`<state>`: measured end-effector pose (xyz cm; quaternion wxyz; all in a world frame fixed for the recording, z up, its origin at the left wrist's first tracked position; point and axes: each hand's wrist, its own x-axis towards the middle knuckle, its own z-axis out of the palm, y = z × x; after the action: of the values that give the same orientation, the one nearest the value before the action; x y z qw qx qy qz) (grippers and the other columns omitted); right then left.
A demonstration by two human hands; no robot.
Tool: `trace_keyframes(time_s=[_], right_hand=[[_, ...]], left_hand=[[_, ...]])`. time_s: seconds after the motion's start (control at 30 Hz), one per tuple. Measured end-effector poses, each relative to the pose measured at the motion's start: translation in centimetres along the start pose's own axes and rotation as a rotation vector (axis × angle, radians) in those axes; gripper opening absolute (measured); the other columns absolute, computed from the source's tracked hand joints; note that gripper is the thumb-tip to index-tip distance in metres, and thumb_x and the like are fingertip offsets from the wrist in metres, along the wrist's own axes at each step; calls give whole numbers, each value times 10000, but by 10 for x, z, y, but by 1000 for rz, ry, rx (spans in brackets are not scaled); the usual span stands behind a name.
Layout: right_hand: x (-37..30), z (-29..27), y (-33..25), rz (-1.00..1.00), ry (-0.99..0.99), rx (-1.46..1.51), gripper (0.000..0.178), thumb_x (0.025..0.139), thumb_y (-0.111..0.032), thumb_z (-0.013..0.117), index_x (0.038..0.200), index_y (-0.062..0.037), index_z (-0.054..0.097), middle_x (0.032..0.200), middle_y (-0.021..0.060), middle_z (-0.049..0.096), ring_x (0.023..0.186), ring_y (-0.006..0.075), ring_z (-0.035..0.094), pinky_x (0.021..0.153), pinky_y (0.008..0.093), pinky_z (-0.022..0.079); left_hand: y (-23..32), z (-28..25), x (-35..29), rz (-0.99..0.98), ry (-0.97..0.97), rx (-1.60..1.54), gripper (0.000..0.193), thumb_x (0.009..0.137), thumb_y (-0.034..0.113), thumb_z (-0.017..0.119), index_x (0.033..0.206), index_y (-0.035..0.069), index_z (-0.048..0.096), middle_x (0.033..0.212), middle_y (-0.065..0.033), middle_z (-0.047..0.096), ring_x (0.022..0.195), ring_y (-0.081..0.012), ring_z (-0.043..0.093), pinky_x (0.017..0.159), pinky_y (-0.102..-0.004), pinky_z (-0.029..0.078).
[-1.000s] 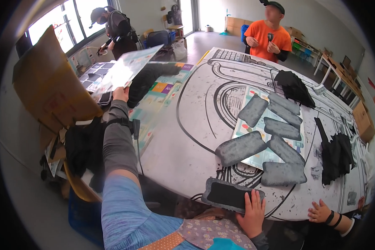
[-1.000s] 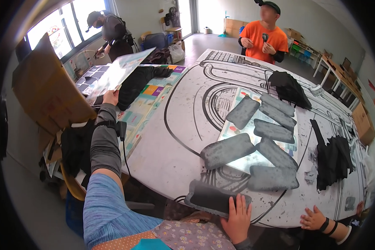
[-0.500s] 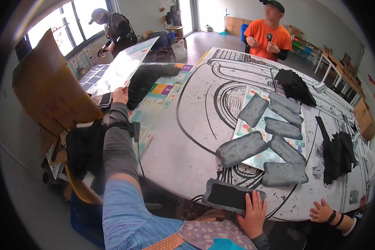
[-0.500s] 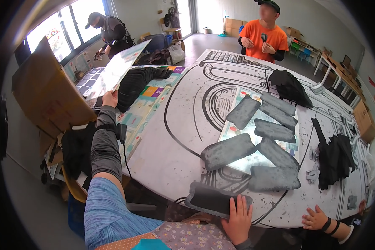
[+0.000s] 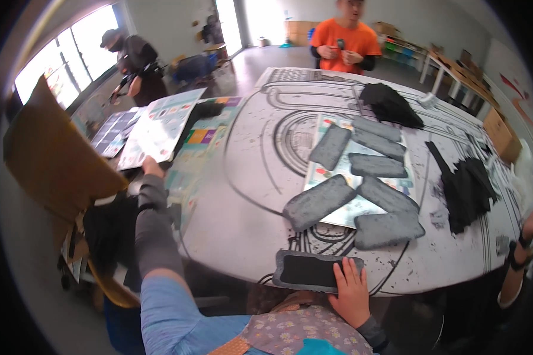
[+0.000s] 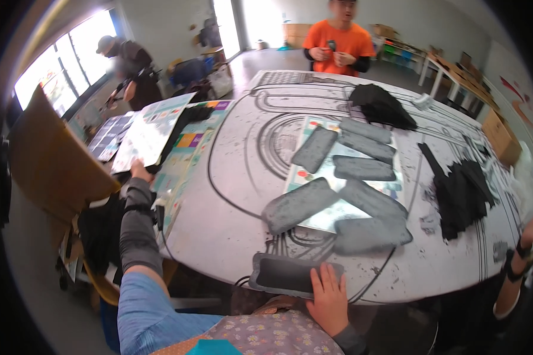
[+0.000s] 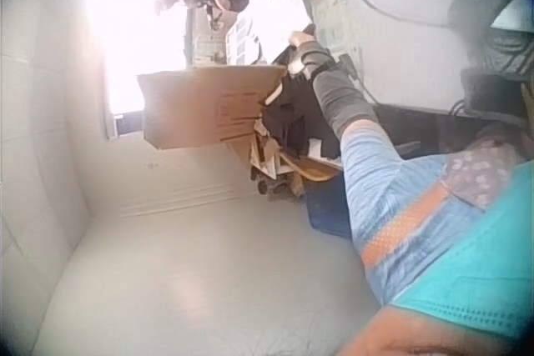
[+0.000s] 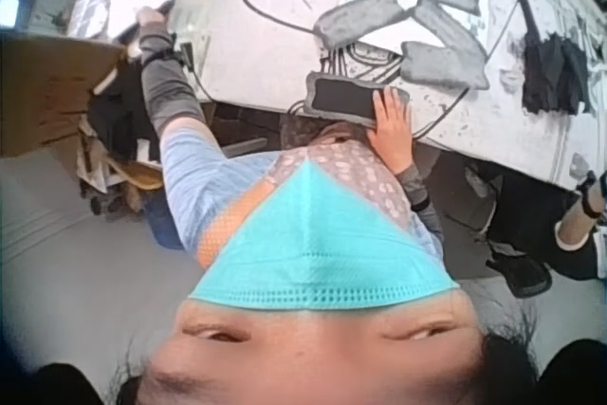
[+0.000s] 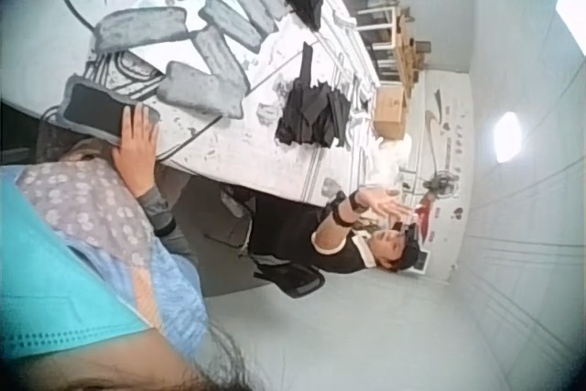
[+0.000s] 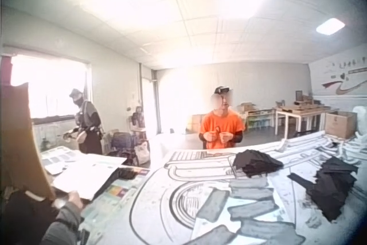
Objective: The recorder aligns fabric linings onto padded shoe components and presses them together as part of a manufacturing process.
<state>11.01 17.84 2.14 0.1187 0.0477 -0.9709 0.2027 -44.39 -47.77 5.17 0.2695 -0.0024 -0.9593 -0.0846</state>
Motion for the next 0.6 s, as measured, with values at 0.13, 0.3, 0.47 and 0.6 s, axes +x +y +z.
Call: trace_keyframes(time_s=[0.13, 0.3, 0.47, 0.6], right_hand=[[19, 6, -7, 69, -149, -103, 885, 734, -219, 832, 1515, -66, 446, 1584, 199, 399, 1487, 367, 364, 1170, 622, 289], [10, -5, -4, 72, -100, -104, 836, 727, -204, 833, 1474, -64, 485, 1552, 191, 443, 1465, 341, 400, 1151, 605, 323], [4, 2, 6, 51, -119, -35, 909, 743, -246, 842, 1542, -125, 426, 1613, 148, 379, 1506, 313, 351, 1171, 643, 276], [4, 4, 5, 45, -73, -53, 907, 752, -261, 838, 1546, -125, 421, 1616, 150, 374, 1509, 315, 344, 1162, 670, 263]], left_hand=[[149, 31, -6, -811, 383, -1278, 504, 968, 252, 572, 1379, -39, 558, 1324, -160, 597, 1241, -252, 537, 1072, -361, 400], [349, -120, -127, 123, -521, -1225, 406, 1047, 220, 546, 1401, 28, 600, 1340, -64, 646, 1259, -200, 568, 1101, -335, 401], [430, -169, -302, 1251, -696, -467, 643, 941, 406, 693, 1447, 45, 528, 1491, -165, 529, 1393, -341, 490, 1127, -517, 385], [442, -139, -380, 1246, -584, -380, 674, 948, 435, 669, 1457, 23, 509, 1543, -160, 483, 1439, -296, 453, 1159, -488, 379]])
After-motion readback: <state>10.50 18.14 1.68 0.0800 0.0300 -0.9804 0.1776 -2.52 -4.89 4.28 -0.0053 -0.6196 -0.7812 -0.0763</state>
